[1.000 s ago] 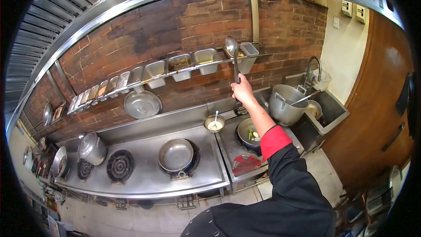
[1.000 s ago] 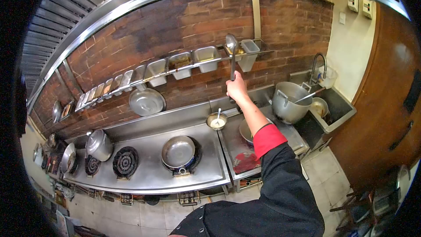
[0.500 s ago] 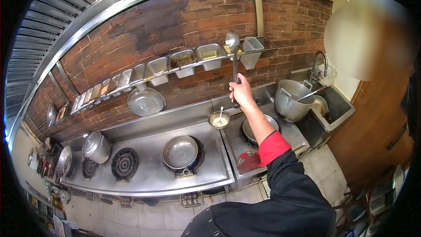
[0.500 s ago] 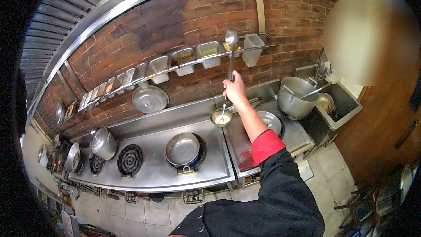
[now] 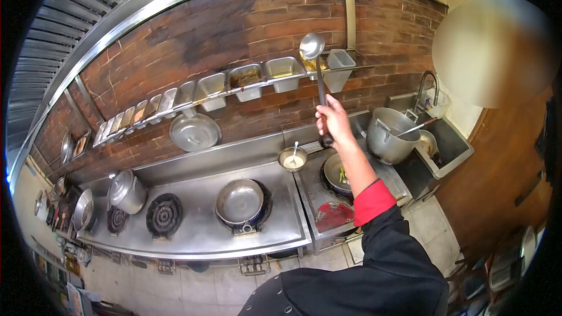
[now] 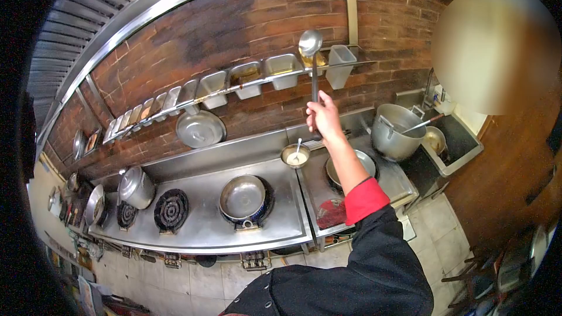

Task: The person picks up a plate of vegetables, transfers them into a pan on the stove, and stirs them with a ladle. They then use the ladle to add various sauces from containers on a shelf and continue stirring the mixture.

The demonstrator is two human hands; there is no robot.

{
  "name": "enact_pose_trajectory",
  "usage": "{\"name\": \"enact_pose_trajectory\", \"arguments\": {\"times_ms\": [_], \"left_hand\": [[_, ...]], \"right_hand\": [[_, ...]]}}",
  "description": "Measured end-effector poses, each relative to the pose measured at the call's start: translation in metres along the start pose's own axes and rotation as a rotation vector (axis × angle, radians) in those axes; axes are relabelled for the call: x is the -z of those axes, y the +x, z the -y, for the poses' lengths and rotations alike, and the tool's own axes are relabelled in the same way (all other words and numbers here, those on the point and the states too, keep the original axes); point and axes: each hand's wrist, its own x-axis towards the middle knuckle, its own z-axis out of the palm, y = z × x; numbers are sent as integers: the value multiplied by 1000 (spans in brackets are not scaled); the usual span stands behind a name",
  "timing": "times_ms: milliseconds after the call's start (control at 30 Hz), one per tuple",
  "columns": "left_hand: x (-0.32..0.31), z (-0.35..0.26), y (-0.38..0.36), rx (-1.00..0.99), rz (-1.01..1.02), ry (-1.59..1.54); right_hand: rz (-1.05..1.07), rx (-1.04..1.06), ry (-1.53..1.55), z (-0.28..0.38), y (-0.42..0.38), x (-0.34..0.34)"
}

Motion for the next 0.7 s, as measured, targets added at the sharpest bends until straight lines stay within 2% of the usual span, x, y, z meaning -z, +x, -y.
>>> {"name": "enact_pose_trajectory", "arguments": {"times_ms": [133,233,333,367,433,500,533,600,700], "left_hand": [[-11,26,-15,12,-6,-24],[-28,73,-37,-40,-15,34],[-38,131,-54,-446,-73,574],[-44,142,-63,-489,-125,658],[-36,144,-69,-391,-122,215],[-31,117,-72,45,-84,-416],[-30,109,-70,58,-93,-436],[-25,101,-68,410,-139,-900],[-24,84,-77,355,-241,-831]], "right_hand": [[176,-86,212,24,-28,27],[375,-162,321,41,-61,52],[439,-265,336,49,-98,63],[482,-290,306,46,-107,69],[543,-363,284,24,-122,86],[573,-497,251,2,-137,90],[560,-609,279,-7,-147,83],[650,-770,314,-38,-152,68],[690,-908,193,-103,-155,38]]}}
